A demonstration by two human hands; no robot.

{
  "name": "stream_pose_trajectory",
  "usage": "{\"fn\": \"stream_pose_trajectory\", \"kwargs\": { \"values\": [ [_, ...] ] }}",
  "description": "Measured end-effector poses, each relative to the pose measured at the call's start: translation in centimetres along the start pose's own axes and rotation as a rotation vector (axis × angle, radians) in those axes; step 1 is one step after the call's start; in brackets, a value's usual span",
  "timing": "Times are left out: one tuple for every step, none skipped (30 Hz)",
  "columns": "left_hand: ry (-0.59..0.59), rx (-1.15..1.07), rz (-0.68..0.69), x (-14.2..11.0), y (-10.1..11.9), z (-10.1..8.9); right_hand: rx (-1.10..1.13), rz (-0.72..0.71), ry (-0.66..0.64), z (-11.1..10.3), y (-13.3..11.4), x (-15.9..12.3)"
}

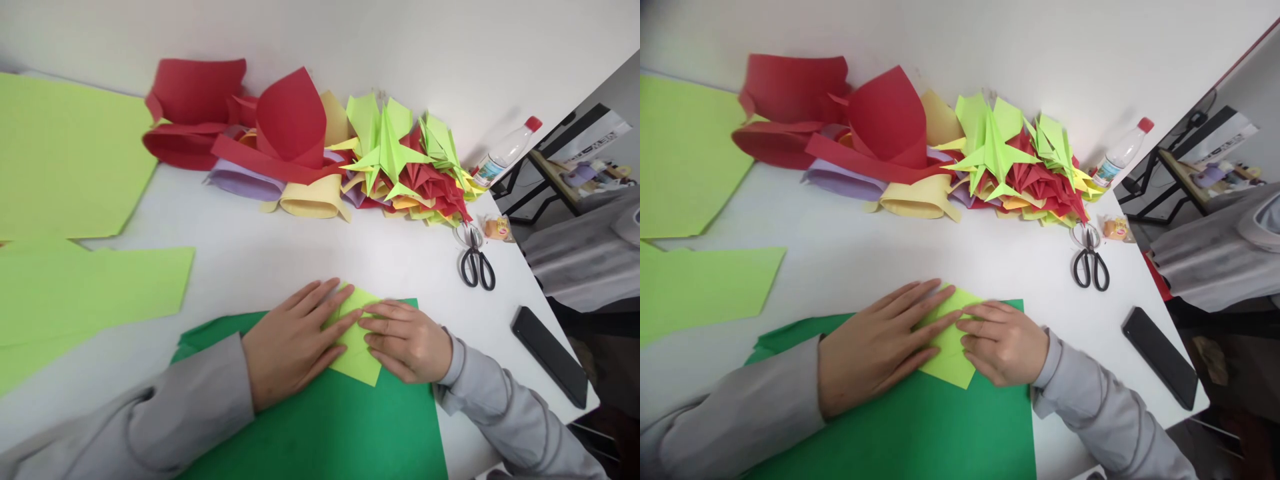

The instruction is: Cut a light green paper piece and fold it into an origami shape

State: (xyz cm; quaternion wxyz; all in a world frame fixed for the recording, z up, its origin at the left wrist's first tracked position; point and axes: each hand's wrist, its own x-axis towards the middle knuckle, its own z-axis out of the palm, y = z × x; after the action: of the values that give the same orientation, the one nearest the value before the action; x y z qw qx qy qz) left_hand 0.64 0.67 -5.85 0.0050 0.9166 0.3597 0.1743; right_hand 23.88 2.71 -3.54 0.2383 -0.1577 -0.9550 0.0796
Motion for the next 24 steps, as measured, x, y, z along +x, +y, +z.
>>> {"fn": "stream_pose_trajectory", "kwargs": {
  "values": [
    [0.001,-0.003,-0.004,0.03,0.03,-0.01,-0.012,0.002,-0.005,-0.06,-0.05,0.03],
    [0.003,-0.006,-0.006,0.05,0.06,-0.03,-0.024,0.003,-0.007,-0.12,-0.09,0.06],
    [0.004,-0.007,-0.006,0.07,0.07,-0.04,-0.033,0.004,-0.008,-0.16,-0.13,0.08],
    [0.004,-0.007,-0.003,0.08,0.06,-0.06,-0.041,0.004,-0.009,-0.2,-0.17,0.1],
    [0.003,-0.006,0.0,0.08,0.04,-0.06,-0.048,0.003,-0.012,-0.21,-0.21,0.1],
    [0.002,-0.003,0.003,0.06,0.01,-0.05,-0.055,0.003,-0.014,-0.21,-0.24,0.09],
    [0.003,-0.002,0.006,0.04,-0.03,-0.04,-0.063,0.003,-0.018,-0.2,-0.26,0.08],
    [0.006,-0.001,0.01,0.01,-0.07,-0.02,-0.07,0.003,-0.021,-0.17,-0.27,0.05],
    [0.012,-0.001,0.014,-0.01,-0.11,0.0,-0.076,0.004,-0.025,-0.14,-0.27,0.02],
    [0.018,-0.003,0.018,-0.04,-0.14,0.02,-0.079,0.004,-0.025,-0.11,-0.26,0.0],
    [0.027,-0.007,0.021,-0.06,-0.16,0.04,-0.079,0.005,-0.024,-0.09,-0.25,-0.02],
    [0.039,-0.013,0.021,-0.08,-0.16,0.06,-0.076,0.006,-0.021,-0.07,-0.24,-0.04],
    [0.051,-0.022,0.017,-0.09,-0.15,0.08,-0.073,0.005,-0.018,-0.06,-0.23,-0.04],
    [0.063,-0.031,0.01,-0.11,-0.13,0.09,-0.07,0.006,-0.015,-0.07,-0.23,-0.03],
    [0.075,-0.038,0.0,-0.12,-0.1,0.11,-0.068,0.005,-0.014,-0.08,-0.23,-0.02],
    [0.085,-0.042,-0.011,-0.13,-0.07,0.12,-0.068,0.006,-0.015,-0.1,-0.23,-0.01],
    [0.091,-0.044,-0.022,-0.14,-0.04,0.12,-0.069,0.007,-0.018,-0.12,-0.24,0.01],
    [0.093,-0.044,-0.028,-0.14,-0.02,0.1,-0.069,0.007,-0.022,-0.15,-0.25,0.03],
    [0.091,-0.043,-0.03,-0.14,-0.01,0.07,-0.07,0.008,-0.028,-0.17,-0.26,0.05],
    [0.084,-0.042,-0.027,-0.12,-0.01,0.03,-0.071,0.01,-0.033,-0.19,-0.27,0.07],
    [0.071,-0.038,-0.022,-0.1,-0.02,-0.03,-0.072,0.01,-0.036,-0.21,-0.27,0.08],
    [0.055,-0.031,-0.016,-0.08,-0.04,-0.09,-0.074,0.01,-0.039,-0.22,-0.27,0.08],
    [0.036,-0.024,-0.009,-0.05,-0.07,-0.15,-0.075,0.01,-0.039,-0.22,-0.26,0.08],
    [0.017,-0.015,-0.003,-0.02,-0.1,-0.21,-0.077,0.011,-0.039,-0.22,-0.26,0.08]
  ]
}}
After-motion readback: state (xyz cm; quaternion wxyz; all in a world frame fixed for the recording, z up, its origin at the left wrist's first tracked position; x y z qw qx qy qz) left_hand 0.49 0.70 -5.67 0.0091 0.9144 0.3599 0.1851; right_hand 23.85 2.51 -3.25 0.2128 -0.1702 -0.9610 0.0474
